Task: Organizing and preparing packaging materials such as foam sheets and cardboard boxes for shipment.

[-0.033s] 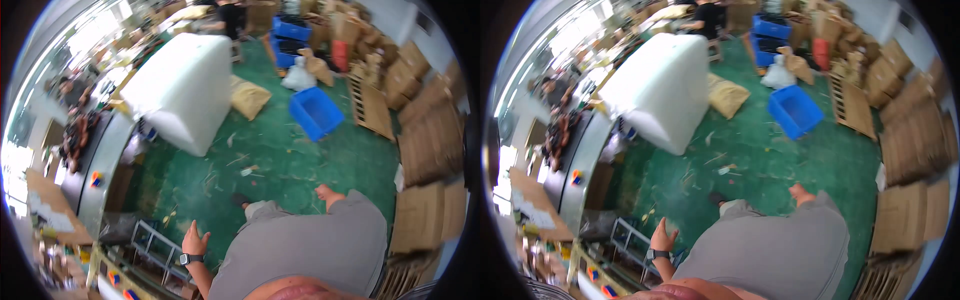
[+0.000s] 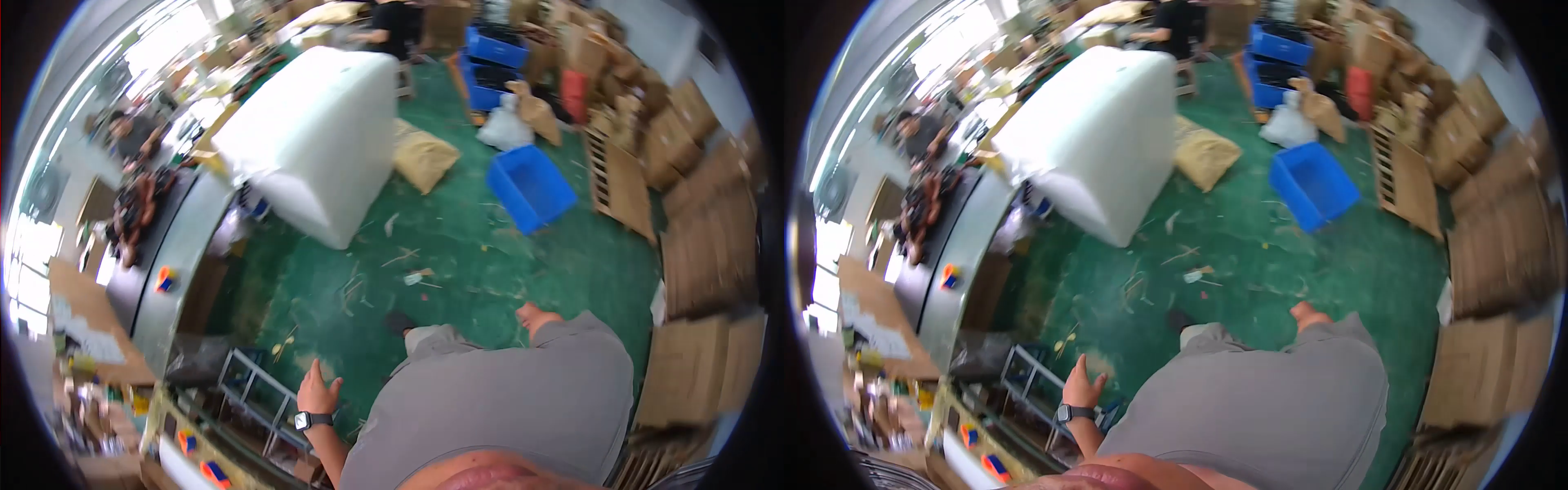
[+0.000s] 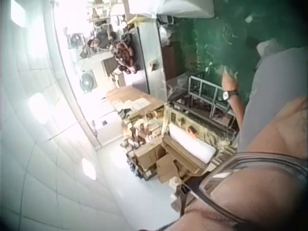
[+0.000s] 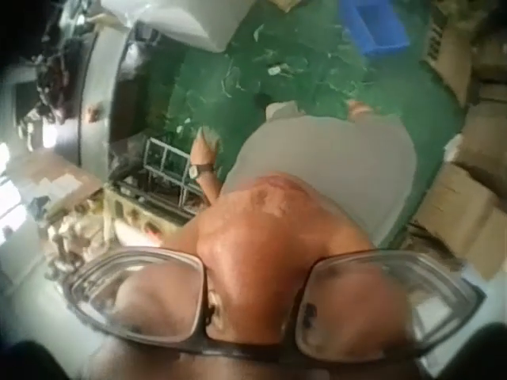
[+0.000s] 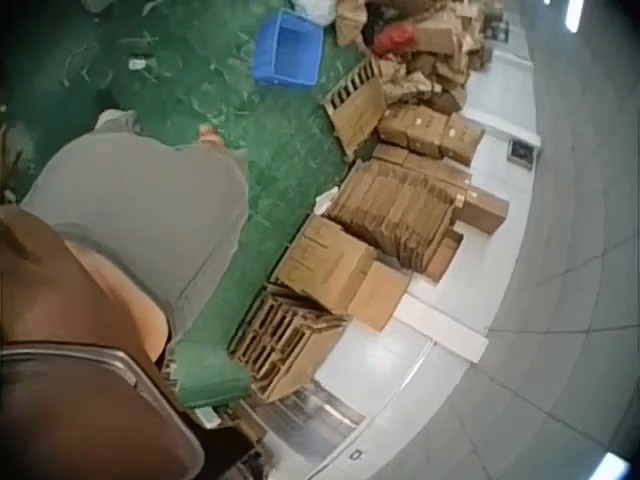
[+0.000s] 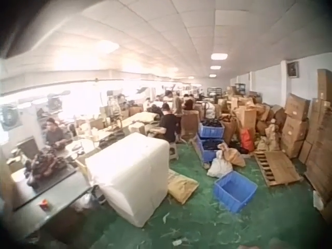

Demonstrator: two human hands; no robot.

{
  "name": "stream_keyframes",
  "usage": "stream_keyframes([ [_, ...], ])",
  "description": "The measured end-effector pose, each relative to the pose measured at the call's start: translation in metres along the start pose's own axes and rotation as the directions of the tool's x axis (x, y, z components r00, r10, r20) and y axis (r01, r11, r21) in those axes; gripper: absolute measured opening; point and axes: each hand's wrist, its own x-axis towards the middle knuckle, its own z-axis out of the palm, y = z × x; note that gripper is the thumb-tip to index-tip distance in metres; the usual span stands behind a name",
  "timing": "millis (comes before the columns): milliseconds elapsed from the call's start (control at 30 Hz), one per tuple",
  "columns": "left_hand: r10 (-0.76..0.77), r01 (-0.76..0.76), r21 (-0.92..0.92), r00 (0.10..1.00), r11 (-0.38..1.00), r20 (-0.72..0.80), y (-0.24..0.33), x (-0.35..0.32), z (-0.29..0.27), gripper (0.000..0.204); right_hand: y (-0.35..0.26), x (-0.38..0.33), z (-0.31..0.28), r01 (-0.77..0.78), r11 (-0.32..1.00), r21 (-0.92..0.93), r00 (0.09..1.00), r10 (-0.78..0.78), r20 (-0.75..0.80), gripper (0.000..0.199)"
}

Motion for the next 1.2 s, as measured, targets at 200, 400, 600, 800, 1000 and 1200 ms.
stream_keyframes([
  [200, -0.346, 0.339, -0.076, 0.927, 0.938, -0.144, -0.073, 0.021, -0.069, 0.082, -0.389, 0.196, 0.125, 0.338, 0.922, -0.188, 0.94, -0.34, 0.025, 0.027],
  [400, -0.669, 0.567, -0.378, 0.701, 0.732, -0.247, -0.122, -0.012, -0.08, 0.082, -0.796, 0.098, 0.267, 0.608, 0.789, 0.088, 0.644, -0.555, 0.526, 0.049],
  [600, -0.894, 0.799, -0.467, 0.446, 0.379, 0.039, -0.228, -0.026, -0.042, 0.084, -0.937, 0.112, 0.376, 0.713, 0.69, -0.123, 0.609, -0.524, 0.595, 0.04],
  [800, -0.891, 0.785, -0.472, 0.453, 0.4, -0.002, -0.39, -0.014, -0.066, 0.084, -0.894, 0.18, 0.477, 0.656, 0.524, -0.543, 0.718, -0.212, 0.663, 0.033],
  [1000, -0.869, 0.756, -0.436, 0.469, 0.488, -0.158, -0.513, 0.007, -0.185, 0.081, -0.903, 0.19, 0.54, 0.806, 0.36, -0.469, 0.548, -0.155, 0.822, 0.044],
  [1200, -0.845, 0.731, -0.433, 0.503, 0.528, -0.18, -0.591, 0.047, -0.231, 0.082, -1.019, 0.144, 0.602, 0.596, 0.551, -0.585, 0.75, -0.122, 0.65, 0.039],
])
